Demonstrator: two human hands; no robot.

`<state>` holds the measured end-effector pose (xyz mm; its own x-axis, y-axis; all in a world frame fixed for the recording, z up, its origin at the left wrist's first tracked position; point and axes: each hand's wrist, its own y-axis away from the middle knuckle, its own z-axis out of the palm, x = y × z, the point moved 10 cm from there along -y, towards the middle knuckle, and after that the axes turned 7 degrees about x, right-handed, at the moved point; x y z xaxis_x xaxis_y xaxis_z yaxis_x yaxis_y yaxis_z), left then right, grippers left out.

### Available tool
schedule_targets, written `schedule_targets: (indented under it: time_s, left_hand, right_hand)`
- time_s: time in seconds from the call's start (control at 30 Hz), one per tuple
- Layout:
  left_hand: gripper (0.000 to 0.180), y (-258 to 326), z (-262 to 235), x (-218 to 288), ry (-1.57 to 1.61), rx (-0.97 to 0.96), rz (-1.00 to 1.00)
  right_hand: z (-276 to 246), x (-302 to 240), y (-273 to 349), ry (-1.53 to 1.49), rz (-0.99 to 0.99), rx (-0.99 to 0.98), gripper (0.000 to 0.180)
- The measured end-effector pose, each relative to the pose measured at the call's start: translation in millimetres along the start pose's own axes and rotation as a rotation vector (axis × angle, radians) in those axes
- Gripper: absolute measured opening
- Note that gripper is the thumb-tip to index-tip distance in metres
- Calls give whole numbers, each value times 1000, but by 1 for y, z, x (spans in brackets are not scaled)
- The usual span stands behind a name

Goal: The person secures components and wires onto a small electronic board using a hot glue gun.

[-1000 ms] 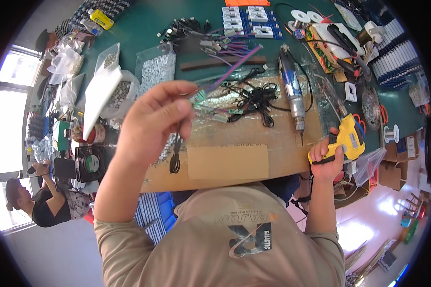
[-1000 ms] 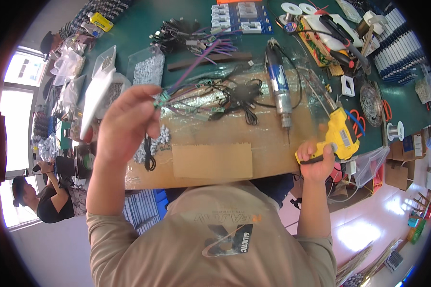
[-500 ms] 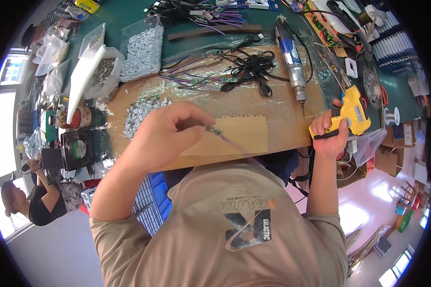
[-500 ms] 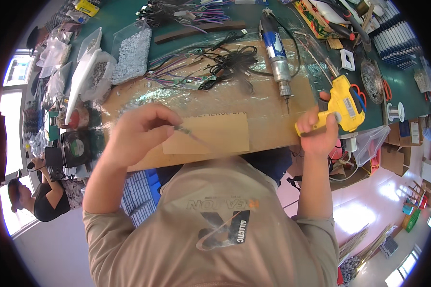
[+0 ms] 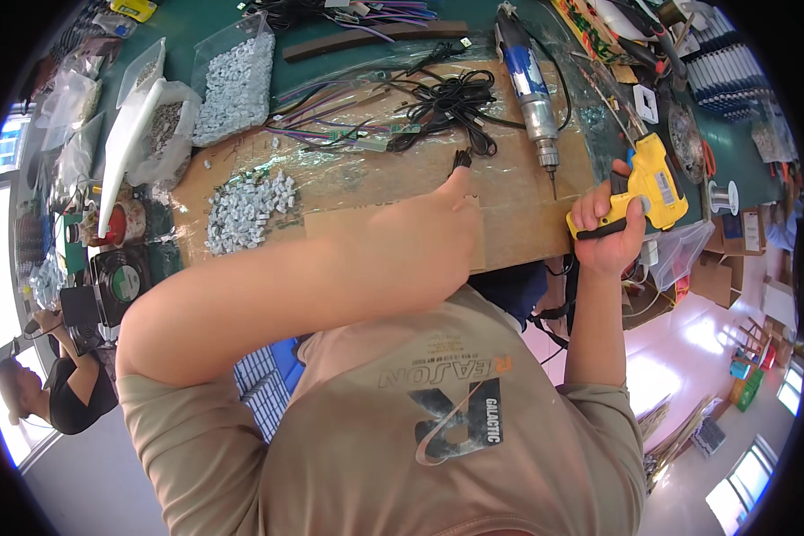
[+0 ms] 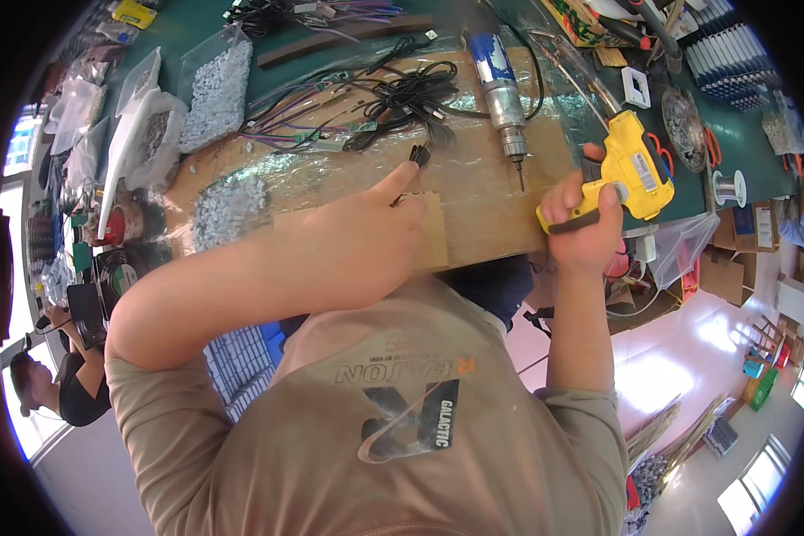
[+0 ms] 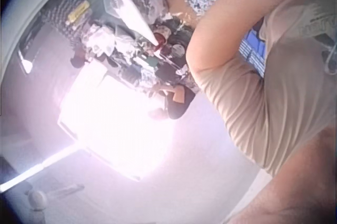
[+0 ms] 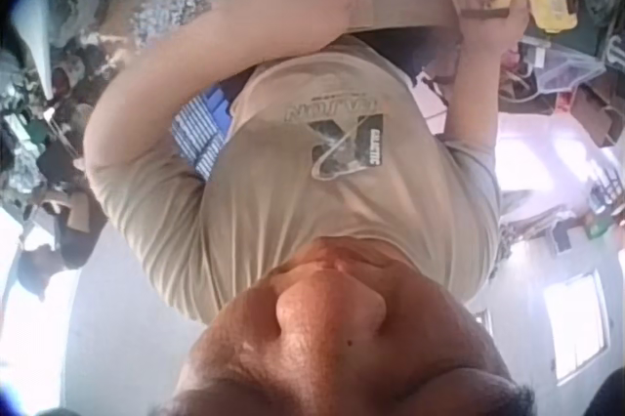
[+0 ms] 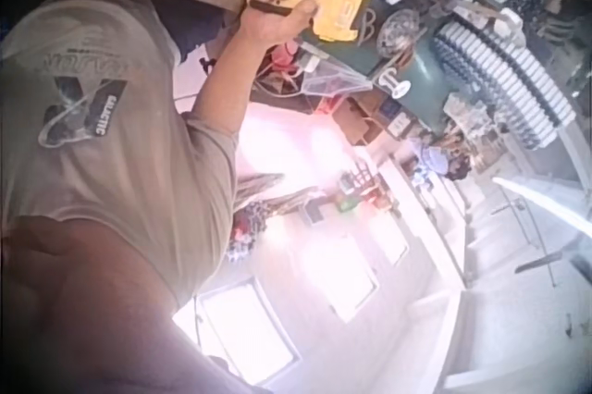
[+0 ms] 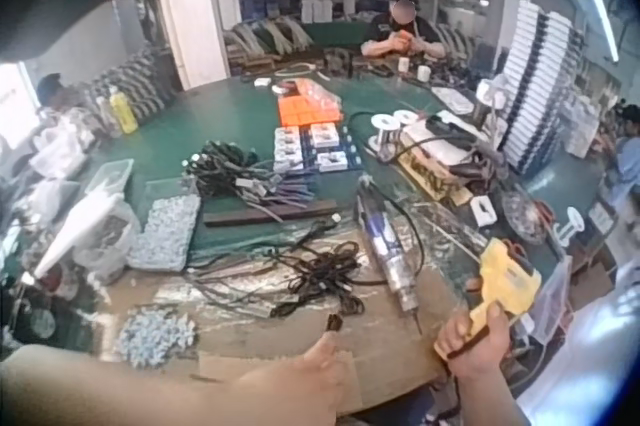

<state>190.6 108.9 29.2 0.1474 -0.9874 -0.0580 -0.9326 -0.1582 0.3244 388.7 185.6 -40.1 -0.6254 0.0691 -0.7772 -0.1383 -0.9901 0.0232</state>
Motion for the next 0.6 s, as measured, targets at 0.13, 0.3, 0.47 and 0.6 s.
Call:
schedule_targets:
  time_s: [0.13,0.3,0.47,0.6]
  left_hand:
    - [30,17,19,-5,233,239,-89]
    - [32,105,16,-51,635,872,-745]
    - [34,117,41,-27,514,805,-844]
    - [29,118,40,-15,375,898,-838]
  right_hand:
    - [0,-2,1,-14,-8,-39,60]
    - [-1,-2,1,12,-20,-62,62]
    - [40,-4,22,97,-73,-200,62]
    - [92,34,59,31,171,-364,70]
